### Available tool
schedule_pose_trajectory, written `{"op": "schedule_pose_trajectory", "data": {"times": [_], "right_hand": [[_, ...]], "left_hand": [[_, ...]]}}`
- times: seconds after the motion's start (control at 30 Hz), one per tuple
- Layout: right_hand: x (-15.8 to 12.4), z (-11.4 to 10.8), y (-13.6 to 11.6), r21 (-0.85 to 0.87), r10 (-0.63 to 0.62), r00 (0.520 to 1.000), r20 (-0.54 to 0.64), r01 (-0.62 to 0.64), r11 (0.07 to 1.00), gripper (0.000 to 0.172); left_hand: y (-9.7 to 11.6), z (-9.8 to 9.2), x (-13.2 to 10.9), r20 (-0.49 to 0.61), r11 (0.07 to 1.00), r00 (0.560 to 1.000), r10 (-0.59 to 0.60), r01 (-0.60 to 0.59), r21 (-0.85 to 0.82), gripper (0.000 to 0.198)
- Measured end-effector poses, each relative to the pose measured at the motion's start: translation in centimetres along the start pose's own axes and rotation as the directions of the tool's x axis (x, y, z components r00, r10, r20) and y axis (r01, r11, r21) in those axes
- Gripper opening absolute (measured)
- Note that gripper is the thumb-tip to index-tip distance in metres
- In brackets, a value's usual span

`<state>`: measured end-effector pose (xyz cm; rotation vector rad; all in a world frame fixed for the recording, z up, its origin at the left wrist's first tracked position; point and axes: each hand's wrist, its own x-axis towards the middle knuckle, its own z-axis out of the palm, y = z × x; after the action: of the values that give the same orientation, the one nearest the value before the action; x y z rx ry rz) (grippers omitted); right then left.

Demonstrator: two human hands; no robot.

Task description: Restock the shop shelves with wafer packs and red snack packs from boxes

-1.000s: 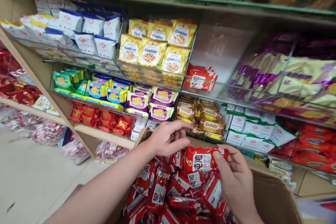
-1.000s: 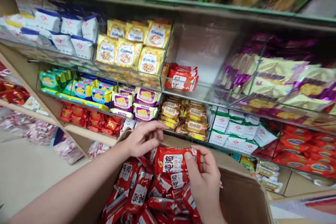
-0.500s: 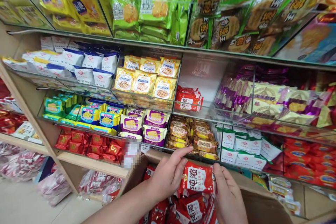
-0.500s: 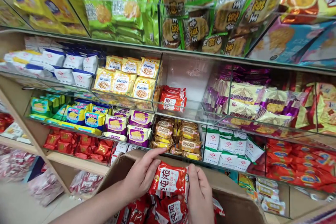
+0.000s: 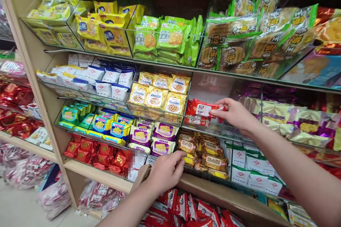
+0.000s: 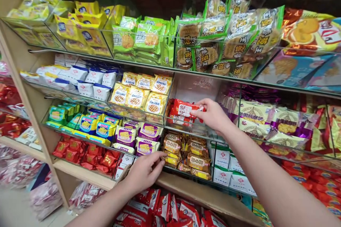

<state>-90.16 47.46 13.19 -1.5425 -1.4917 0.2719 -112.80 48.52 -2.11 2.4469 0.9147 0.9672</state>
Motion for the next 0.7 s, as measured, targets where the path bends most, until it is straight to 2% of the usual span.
{"op": "schedule_pose_trajectory", "data": {"times": [0.07, 0.2, 0.27, 0.37, 0.6, 0.63, 0.7], "right_hand": [[2.0, 1.0, 0.3, -0.135, 0.000, 0.990, 0.144, 0.019, 0.991, 0.034], [3.2, 2.4, 0.3, -0.477, -0.053, 0.974, 0.221, 0.155, 0.865, 0.025], [3.3, 2.7, 0.3, -0.530, -0.051, 0.968, 0.244, 0.178, 0.829, 0.025], [3.4, 2.8, 0.6, -0.512, -0.032, 0.967, 0.253, 0.162, 0.844, 0.029], [2.7, 2.6, 0.7, -0.413, -0.064, 0.977, 0.204, 0.145, 0.899, 0.036], [2.7, 2.5, 0.7, -0.428, -0.068, 0.983, 0.169, 0.136, 0.893, 0.036], [2.7, 2.3, 0.3, -0.466, -0.110, 0.994, -0.005, 0.095, 0.880, 0.036]], "left_hand": [[0.1, 0.0, -0.3, 0.001, 0.999, 1.000, 0.010, -0.010, 0.032, 0.025], [0.1, -0.1, -0.5, 0.011, 0.997, 0.999, 0.035, -0.035, 0.064, 0.023], [0.1, -0.1, -0.4, 0.025, 0.996, 0.999, 0.044, -0.046, 0.075, 0.022], [0.1, -0.1, -0.2, 0.041, 0.995, 0.998, 0.056, -0.059, 0.084, 0.021], [0.0, 0.0, -0.2, 0.053, 0.992, 0.996, 0.079, -0.083, 0.097, 0.020], [0.0, 0.1, -0.2, 0.051, 0.991, 0.995, 0.080, -0.085, 0.100, 0.020], [-0.1, 0.1, -0.3, 0.046, 0.990, 0.995, 0.085, -0.090, 0.108, 0.021]]}}
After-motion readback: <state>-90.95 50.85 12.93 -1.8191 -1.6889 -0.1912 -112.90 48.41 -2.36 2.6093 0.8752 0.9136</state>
